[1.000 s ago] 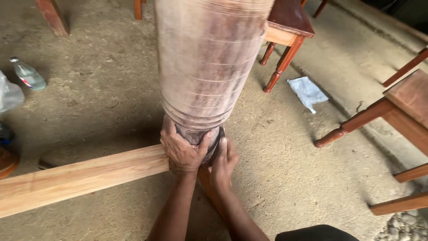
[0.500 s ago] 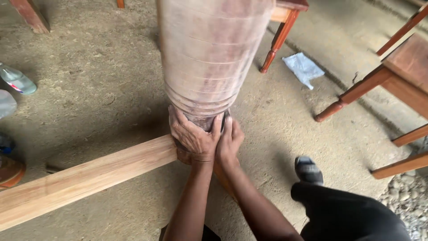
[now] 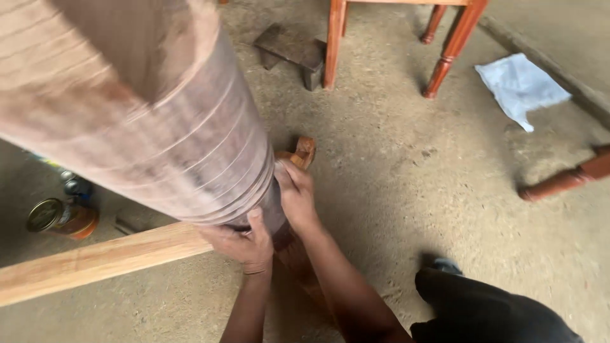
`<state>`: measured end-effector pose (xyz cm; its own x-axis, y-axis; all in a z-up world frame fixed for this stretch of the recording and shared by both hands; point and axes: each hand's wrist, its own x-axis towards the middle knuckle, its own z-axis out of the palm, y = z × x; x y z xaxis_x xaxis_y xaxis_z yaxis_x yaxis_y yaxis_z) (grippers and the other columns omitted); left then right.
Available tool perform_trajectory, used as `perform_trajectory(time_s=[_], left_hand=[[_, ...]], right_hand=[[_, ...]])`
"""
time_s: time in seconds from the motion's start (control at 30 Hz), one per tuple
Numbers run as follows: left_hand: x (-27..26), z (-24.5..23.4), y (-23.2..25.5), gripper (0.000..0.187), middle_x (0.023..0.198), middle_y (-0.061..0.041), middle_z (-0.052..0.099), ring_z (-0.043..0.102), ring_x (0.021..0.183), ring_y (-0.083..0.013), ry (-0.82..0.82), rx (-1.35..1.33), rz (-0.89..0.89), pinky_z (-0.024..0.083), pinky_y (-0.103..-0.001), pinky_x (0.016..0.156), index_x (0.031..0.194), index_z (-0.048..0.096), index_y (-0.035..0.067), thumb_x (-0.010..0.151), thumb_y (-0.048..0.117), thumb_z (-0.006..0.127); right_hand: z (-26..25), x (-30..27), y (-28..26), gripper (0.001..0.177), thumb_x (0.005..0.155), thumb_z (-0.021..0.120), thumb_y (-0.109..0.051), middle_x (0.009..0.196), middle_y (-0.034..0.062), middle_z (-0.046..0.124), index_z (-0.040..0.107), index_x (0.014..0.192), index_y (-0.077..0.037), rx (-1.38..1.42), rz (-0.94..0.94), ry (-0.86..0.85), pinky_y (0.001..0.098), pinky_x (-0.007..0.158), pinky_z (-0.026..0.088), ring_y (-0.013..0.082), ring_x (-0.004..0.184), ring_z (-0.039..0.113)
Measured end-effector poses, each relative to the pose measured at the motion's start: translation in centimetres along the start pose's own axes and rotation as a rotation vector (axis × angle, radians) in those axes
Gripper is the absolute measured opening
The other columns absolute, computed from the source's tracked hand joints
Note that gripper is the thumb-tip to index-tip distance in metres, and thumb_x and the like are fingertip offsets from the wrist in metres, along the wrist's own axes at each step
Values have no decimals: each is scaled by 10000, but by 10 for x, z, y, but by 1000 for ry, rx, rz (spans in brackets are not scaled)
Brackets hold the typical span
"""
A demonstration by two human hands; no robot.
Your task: The person sands the base and legs of a wooden table in a workshop.
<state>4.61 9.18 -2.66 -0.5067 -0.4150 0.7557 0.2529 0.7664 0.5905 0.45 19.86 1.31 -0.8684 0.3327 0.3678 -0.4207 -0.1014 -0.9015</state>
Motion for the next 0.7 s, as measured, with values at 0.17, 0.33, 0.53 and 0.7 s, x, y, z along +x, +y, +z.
perform_trajectory(time_s=[0.17, 0.33, 0.53, 0.7], left_hand=[[-36, 28, -64, 1139, 1362, -282, 525, 540, 1206, -387, 136, 135, -181, 449, -487, 1014, 1648, 134, -70, 940, 725, 537], [-8, 16, 9, 934, 1439, -393, 483, 533, 1334, -506, 176, 257, 1, 420, -532, 1135, 1579, 248, -145, 1096, 625, 463], [-18, 22, -7, 725, 1255, -337, 555, 565, 1165, -468, 245, 286, -106, 427, -541, 1051, 1350, 485, -109, 1072, 558, 421], [-12, 27, 12, 742, 1312, -364, 532, 526, 1205, -507, 249, 428, -98, 385, -555, 1065, 1374, 489, -114, 1111, 559, 320]], right_hand=[[7, 6, -17, 226, 1048, 539, -90, 1045, 84, 717, 678, 1175, 35, 219, 266, -107, 273, 871, 531, 141, 968, 646], [2, 5, -43, 301, 1083, 574, -211, 818, 95, 671, 712, 1041, 54, 215, 266, 12, 320, 713, 513, 159, 750, 590], [-1, 68, -19, 299, 1087, 596, -248, 898, 135, 672, 661, 1036, 40, 334, 335, -293, 313, 741, 467, 166, 780, 596], [-70, 17, 13, 303, 1126, 513, -231, 784, 122, 669, 696, 1094, 9, 173, 280, -330, 356, 646, 450, 213, 716, 623]])
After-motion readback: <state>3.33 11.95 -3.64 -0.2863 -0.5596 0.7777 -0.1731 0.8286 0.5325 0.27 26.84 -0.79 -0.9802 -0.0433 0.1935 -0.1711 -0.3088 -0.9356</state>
